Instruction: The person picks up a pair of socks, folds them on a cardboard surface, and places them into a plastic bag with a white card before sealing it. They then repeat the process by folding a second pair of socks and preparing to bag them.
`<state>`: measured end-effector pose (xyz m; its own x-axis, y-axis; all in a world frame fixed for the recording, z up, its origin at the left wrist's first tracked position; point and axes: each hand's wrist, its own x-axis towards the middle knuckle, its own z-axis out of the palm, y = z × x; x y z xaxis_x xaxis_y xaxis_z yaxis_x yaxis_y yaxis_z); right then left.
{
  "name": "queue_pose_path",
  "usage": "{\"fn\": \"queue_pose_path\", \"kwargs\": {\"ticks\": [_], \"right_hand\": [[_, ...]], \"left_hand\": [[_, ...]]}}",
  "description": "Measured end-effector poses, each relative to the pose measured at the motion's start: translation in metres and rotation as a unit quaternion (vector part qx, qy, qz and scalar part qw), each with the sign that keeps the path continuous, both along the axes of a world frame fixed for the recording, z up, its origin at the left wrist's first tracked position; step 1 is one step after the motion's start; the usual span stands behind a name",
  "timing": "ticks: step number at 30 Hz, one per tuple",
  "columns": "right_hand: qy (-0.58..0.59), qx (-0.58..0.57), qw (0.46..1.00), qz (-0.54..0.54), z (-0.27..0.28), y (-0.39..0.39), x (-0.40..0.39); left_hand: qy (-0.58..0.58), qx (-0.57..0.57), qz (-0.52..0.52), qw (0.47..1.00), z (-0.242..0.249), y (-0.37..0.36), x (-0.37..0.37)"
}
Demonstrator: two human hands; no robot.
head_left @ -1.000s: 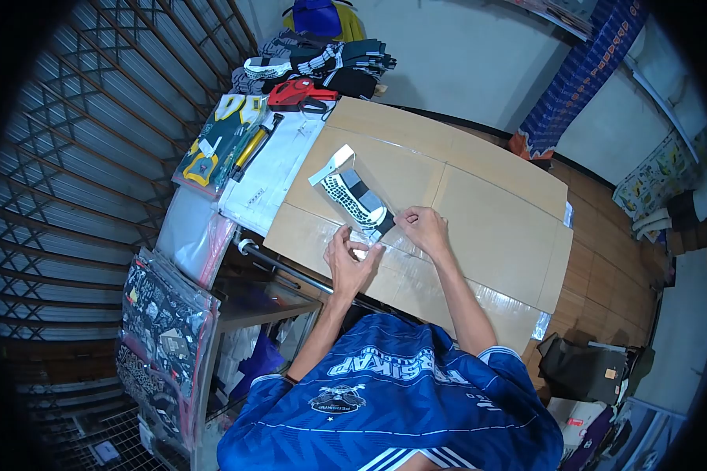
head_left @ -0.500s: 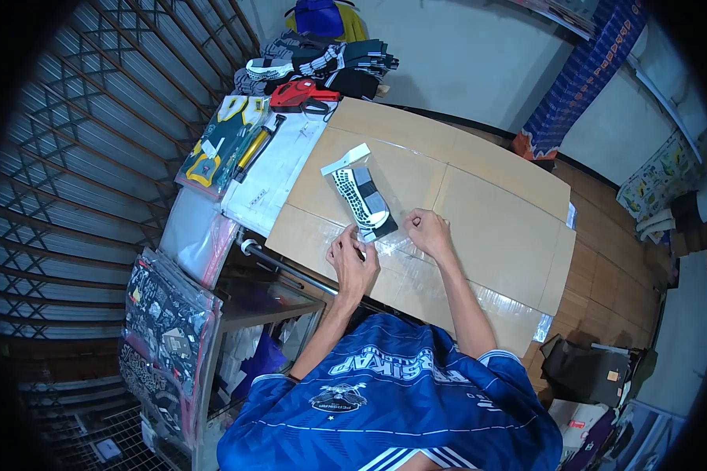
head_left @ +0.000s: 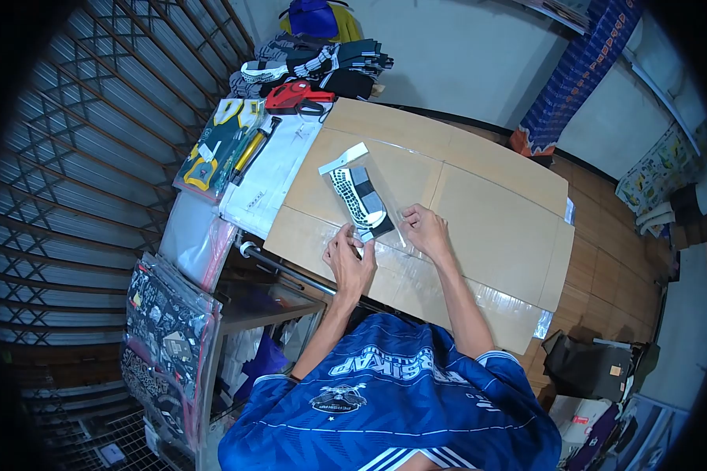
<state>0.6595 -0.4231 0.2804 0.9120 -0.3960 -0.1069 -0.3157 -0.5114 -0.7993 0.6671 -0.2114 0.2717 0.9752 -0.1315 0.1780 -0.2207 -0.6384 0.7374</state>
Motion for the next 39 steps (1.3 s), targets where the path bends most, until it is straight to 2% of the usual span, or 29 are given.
{"fn": "queue_pose_path", "kwargs": {"ticks": [5, 12, 15, 18, 21, 24, 27, 29, 32, 39], "right_hand": [[-0.004, 0.010, 1.000, 0.017, -0.002, -0.004, -0.001], [0.022, 0.012, 0.998, 0.061, -0.002, -0.011, -0.001], [0.021, 0.010, 0.998, 0.065, -0.001, -0.011, 0.000], [0.034, 0.010, 0.997, 0.073, 0.000, -0.012, -0.001], [0.041, 0.014, 0.996, 0.080, -0.001, -0.014, -0.001], [0.051, 0.019, 0.994, 0.090, 0.000, -0.014, 0.001], [0.043, 0.040, 0.993, 0.100, 0.001, -0.017, -0.001], [0.035, 0.080, 0.991, 0.103, -0.008, -0.020, -0.001], [0.078, 0.099, 0.986, 0.110, 0.006, -0.025, -0.002], [0.073, 0.145, 0.975, 0.153, 0.005, -0.034, -0.004]], "left_hand": [[-0.012, -0.013, -0.002, 1.000, -0.010, 0.003, 0.003], [-0.004, -0.009, -0.070, 0.997, 0.015, 0.017, 0.006], [0.132, -0.125, -0.040, 0.983, 0.003, 0.024, 0.017], [0.062, -0.048, -0.054, 0.995, -0.006, 0.026, 0.023], [0.037, -0.046, -0.067, 0.996, -0.005, 0.025, 0.025], [0.164, -0.084, -0.047, 0.982, 0.020, 0.025, 0.023], [0.175, -0.148, -0.066, 0.971, 0.007, 0.032, 0.027], [0.227, -0.186, -0.095, 0.951, -0.012, 0.038, 0.031], [0.264, -0.222, -0.125, 0.930, -0.024, 0.043, 0.034], [0.309, -0.285, -0.129, 0.898, -0.020, 0.048, 0.035]]}}
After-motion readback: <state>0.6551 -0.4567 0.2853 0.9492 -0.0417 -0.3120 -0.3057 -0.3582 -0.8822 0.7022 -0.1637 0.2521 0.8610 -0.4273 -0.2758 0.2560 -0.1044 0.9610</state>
